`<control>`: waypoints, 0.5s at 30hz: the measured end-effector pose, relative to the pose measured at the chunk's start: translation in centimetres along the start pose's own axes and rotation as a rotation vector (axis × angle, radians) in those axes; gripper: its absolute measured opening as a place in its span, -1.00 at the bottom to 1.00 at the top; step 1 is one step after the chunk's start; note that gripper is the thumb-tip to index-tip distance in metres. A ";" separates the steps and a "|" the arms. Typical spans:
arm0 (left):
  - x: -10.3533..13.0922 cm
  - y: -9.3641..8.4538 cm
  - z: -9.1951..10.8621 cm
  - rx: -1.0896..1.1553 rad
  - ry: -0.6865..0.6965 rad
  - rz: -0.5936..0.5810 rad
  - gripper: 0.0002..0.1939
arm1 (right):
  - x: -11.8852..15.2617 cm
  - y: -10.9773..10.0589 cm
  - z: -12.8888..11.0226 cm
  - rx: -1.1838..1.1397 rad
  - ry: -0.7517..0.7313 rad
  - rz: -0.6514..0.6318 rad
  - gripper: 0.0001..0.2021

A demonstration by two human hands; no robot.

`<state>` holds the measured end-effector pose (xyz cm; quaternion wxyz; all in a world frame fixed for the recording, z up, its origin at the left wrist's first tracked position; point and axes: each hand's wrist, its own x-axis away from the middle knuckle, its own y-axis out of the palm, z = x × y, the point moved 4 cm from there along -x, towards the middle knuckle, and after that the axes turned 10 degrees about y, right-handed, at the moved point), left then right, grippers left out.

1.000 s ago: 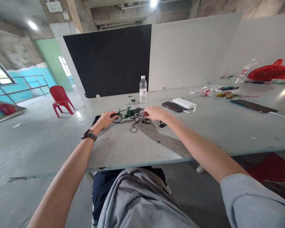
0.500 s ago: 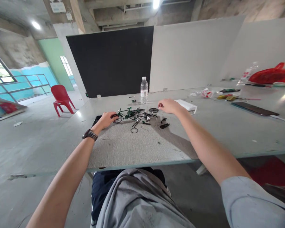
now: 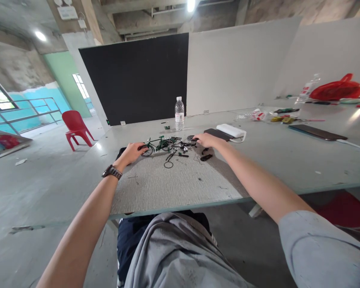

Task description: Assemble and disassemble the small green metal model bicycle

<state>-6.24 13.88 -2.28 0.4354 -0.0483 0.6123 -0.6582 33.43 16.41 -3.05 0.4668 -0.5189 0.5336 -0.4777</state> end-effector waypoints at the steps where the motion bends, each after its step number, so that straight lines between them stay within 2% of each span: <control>1: 0.0 0.0 -0.1 -0.003 -0.003 -0.002 -0.60 | -0.2 0.1 0.2 -0.002 0.004 0.003 -0.53; 7: 0.2 -0.2 -0.3 0.012 -0.032 -0.008 -0.60 | -0.1 -0.1 -0.2 -0.042 0.000 0.070 -0.58; 11: 0.2 -0.4 -0.3 -0.003 -0.035 -0.021 -0.61 | 0.6 -0.6 -2.6 -0.165 -0.172 0.180 -0.59; 13: 0.1 -0.4 -0.3 -0.020 -0.040 -0.029 -0.58 | 0.9 -0.4 -3.8 -0.208 -0.266 0.164 -0.59; 15: 0.1 -0.4 -0.3 -0.027 -0.047 -0.027 -0.57 | 0.8 0.2 -4.4 -0.192 -0.291 0.106 -0.58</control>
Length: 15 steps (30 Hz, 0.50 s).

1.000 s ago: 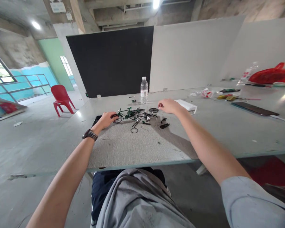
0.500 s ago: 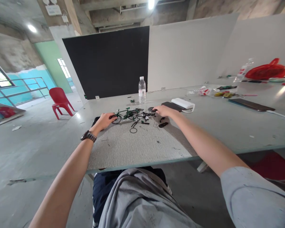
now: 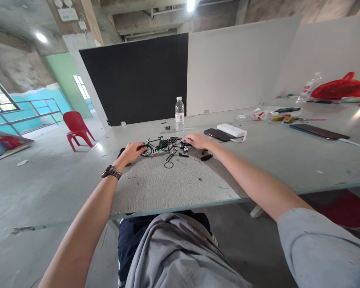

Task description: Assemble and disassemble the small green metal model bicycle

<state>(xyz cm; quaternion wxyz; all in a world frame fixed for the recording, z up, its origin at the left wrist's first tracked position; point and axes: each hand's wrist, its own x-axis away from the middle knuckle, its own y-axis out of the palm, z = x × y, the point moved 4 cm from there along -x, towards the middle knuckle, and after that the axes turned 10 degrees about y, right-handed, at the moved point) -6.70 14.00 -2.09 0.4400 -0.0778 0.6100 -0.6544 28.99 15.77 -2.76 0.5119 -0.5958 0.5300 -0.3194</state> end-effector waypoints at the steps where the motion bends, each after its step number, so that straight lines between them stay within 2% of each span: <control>1: 0.0 0.0 0.0 0.001 -0.006 0.008 -0.56 | -0.1 0.3 0.0 0.014 0.010 -0.027 -0.57; 5: 0.0 -0.2 -0.1 0.037 -0.035 0.050 -0.52 | -0.4 0.8 0.3 0.054 0.066 -0.052 -0.56; 10: 0.2 -0.9 -0.5 0.047 -0.077 0.166 -0.47 | 0.1 0.0 0.0 -0.002 0.067 -0.022 -0.58; 12: 0.3 -1.4 -0.6 0.022 -0.090 0.250 -0.46 | 0.4 -0.5 -0.2 -0.029 0.043 0.007 -0.64; 15: 0.6 -2.7 -0.2 -0.092 -0.035 0.478 -0.44 | 0.8 -1.5 -0.6 -0.086 0.023 0.108 -0.68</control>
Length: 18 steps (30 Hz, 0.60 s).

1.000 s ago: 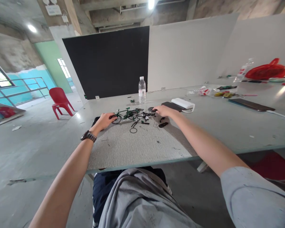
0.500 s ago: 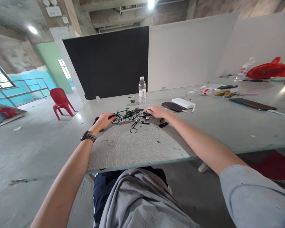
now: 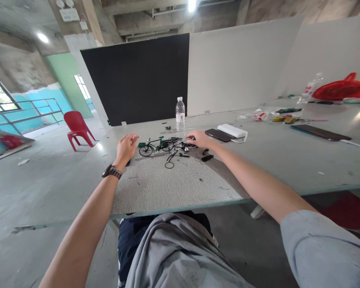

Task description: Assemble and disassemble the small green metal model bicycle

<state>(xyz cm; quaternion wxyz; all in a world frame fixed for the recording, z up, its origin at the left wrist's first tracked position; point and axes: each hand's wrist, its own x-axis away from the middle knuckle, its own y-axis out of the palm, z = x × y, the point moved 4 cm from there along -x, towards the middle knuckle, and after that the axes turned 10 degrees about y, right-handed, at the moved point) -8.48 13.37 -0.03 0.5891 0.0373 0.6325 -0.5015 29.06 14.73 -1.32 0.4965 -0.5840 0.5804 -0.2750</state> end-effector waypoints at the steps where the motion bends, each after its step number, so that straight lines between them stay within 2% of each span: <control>1: -0.1 -0.5 0.2 -0.036 0.033 0.084 -0.44 | 0.1 -0.4 -0.2 -0.030 0.005 0.039 -0.68; 4: -0.2 -1.6 1.3 -0.110 0.129 0.246 -0.48 | 0.6 -1.4 -1.1 -0.179 0.010 0.107 -0.71; 8: -0.2 -1.7 3.8 -0.174 0.282 0.261 -0.64 | 1.9 -2.6 -4.1 -0.435 -0.089 0.132 -0.67; 11: -0.1 -1.1 6.4 -0.241 0.432 0.188 -0.71 | 3.1 -2.9 -6.8 -0.556 -0.156 0.128 -0.56; 14: 0.3 0.0 8.8 -0.262 0.593 0.081 -0.69 | 4.1 -2.1 -9.5 -0.638 -0.209 0.030 -0.54; 18: 0.8 1.4 10.7 -0.192 0.683 -0.036 -0.75 | 4.9 -0.9 -11.8 -0.708 -0.238 -0.022 -0.48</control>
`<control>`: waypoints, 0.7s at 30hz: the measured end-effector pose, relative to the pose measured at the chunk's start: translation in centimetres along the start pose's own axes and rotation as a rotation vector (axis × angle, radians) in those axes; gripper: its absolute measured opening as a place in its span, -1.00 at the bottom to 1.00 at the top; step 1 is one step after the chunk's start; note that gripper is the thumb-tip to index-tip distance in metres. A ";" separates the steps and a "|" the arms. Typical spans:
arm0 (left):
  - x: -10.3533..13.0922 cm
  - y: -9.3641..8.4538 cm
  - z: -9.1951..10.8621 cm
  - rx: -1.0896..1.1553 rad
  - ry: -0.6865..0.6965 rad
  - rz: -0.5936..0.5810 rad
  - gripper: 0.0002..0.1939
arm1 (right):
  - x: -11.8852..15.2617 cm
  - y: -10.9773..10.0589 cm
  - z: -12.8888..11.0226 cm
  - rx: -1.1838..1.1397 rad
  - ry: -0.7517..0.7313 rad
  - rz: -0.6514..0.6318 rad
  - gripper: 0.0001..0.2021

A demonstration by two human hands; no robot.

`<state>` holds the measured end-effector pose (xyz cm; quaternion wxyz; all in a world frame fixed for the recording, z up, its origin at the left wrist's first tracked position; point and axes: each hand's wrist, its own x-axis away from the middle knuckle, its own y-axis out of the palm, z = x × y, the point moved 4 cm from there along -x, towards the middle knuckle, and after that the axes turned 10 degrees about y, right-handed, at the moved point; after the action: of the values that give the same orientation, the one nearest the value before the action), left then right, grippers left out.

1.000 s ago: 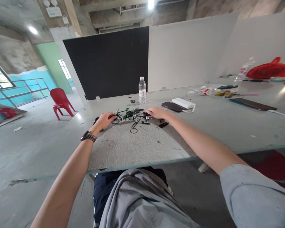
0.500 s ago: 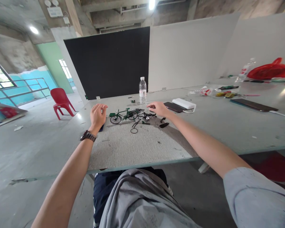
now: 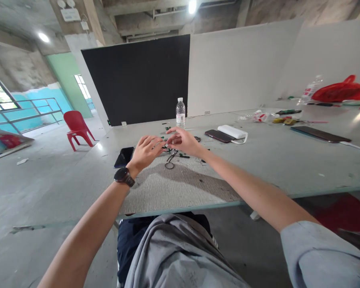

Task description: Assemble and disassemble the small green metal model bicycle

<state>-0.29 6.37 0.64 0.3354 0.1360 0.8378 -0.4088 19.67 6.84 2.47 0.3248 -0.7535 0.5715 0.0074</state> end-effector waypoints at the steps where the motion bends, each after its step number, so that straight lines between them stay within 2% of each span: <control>1: -0.1 0.2 0.2 0.013 -0.005 -0.013 -0.77 | 0.1 0.3 -0.1 -0.016 0.003 -0.004 -0.46; 7: 0.0 0.1 -0.1 -0.006 -0.110 0.024 -0.75 | 0.0 0.4 -0.2 -0.115 0.043 -0.058 -0.35; 11: 0.1 -0.4 -0.6 -0.010 -0.142 0.063 -0.72 | -0.4 -1.2 -0.2 0.109 0.019 0.003 -0.47; 14: 0.4 -0.5 -1.2 0.020 -0.180 0.076 -0.70 | -0.5 -1.5 0.1 0.314 0.054 -0.053 -0.63; 16: 0.6 -0.5 -1.8 0.034 -0.219 0.090 -0.69 | -0.2 -0.6 0.3 0.379 0.076 -0.145 -0.69; 18: 0.8 -0.7 -2.3 0.033 -0.253 0.115 -0.69 | 0.3 1.3 0.3 0.397 0.051 -0.226 -0.72; 21: 1.2 -0.8 -3.1 0.022 -0.293 0.145 -0.71 | 1.5 5.5 -0.6 0.409 -0.114 -0.340 -0.62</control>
<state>-3.02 8.22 1.68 0.4810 0.1389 0.7635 -0.4079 15.21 4.52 -0.31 0.4988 -0.7557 0.4070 -0.1203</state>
